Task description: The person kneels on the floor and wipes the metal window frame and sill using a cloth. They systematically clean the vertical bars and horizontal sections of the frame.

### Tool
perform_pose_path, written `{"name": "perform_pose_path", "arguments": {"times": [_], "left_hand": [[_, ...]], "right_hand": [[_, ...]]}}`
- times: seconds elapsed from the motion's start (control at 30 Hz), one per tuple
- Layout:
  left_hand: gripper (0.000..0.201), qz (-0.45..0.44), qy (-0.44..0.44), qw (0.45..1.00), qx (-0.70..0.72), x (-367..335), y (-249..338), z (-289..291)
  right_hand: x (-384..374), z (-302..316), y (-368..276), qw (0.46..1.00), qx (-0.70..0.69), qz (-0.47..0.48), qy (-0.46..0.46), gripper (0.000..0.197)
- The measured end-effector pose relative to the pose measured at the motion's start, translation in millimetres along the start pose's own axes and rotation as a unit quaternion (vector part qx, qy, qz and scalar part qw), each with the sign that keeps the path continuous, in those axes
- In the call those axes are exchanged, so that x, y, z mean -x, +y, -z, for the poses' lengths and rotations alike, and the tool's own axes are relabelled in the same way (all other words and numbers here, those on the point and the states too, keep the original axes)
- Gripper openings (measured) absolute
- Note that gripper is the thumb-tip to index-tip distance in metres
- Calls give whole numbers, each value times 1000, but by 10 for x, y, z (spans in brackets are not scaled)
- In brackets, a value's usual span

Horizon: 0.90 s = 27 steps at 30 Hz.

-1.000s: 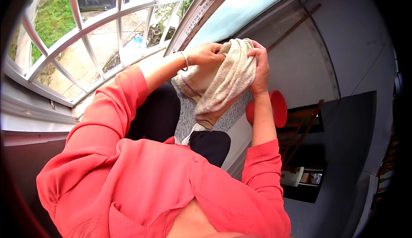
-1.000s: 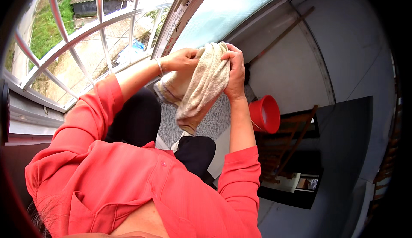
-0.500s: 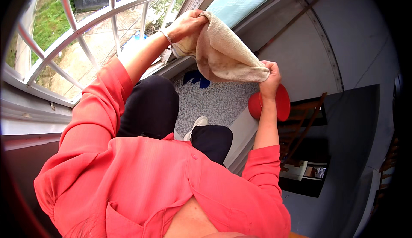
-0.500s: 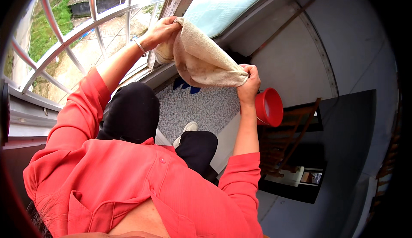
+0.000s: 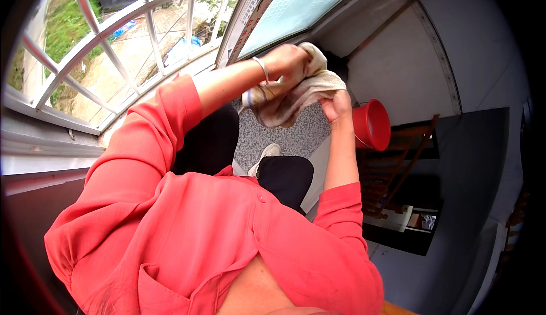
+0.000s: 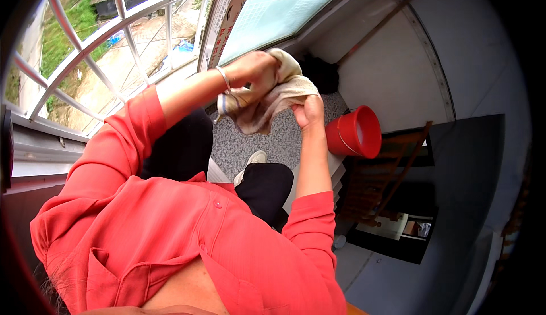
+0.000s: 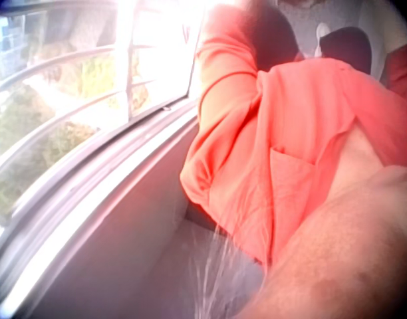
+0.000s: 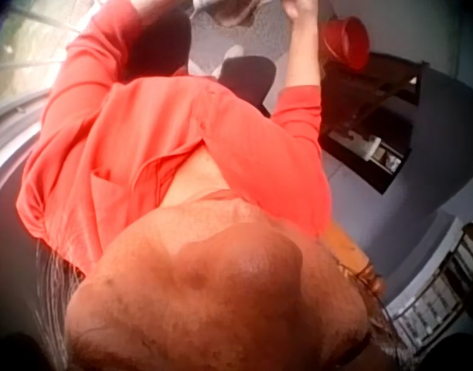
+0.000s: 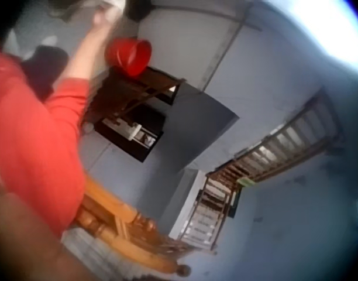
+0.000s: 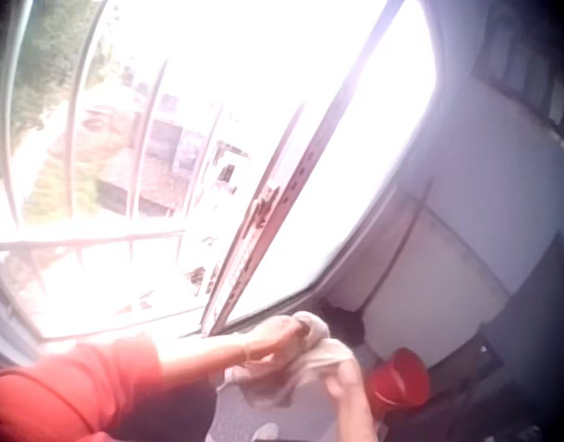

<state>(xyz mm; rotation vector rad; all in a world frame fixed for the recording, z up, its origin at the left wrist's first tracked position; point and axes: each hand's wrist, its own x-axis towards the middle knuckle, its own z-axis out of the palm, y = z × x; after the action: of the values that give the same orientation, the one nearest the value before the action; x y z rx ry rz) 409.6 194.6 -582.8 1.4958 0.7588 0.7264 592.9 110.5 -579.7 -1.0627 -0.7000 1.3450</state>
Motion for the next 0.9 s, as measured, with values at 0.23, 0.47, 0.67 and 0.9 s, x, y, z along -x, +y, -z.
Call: {"name": "perform_pose_path", "arguments": {"times": [0.23, 0.47, 0.67, 0.9], "left_hand": [[69, -216, 7, 949, -230, 844, 17, -1026], [42, -293, -74, 947, -110, 750, 188, -673], [24, -164, -66, 979, 100, 801, 179, -370], [62, 159, 160, 906, 358, 593, -249, 387]], "right_hand": [[188, -151, -41, 993, -93, 17, -73, 33], [19, 23, -94, 991, -51, 99, -76, 24], [-58, -166, -236, 974, -175, 129, -70, 28], [-94, -203, -507, 895, 105, 403, -159, 19]]}}
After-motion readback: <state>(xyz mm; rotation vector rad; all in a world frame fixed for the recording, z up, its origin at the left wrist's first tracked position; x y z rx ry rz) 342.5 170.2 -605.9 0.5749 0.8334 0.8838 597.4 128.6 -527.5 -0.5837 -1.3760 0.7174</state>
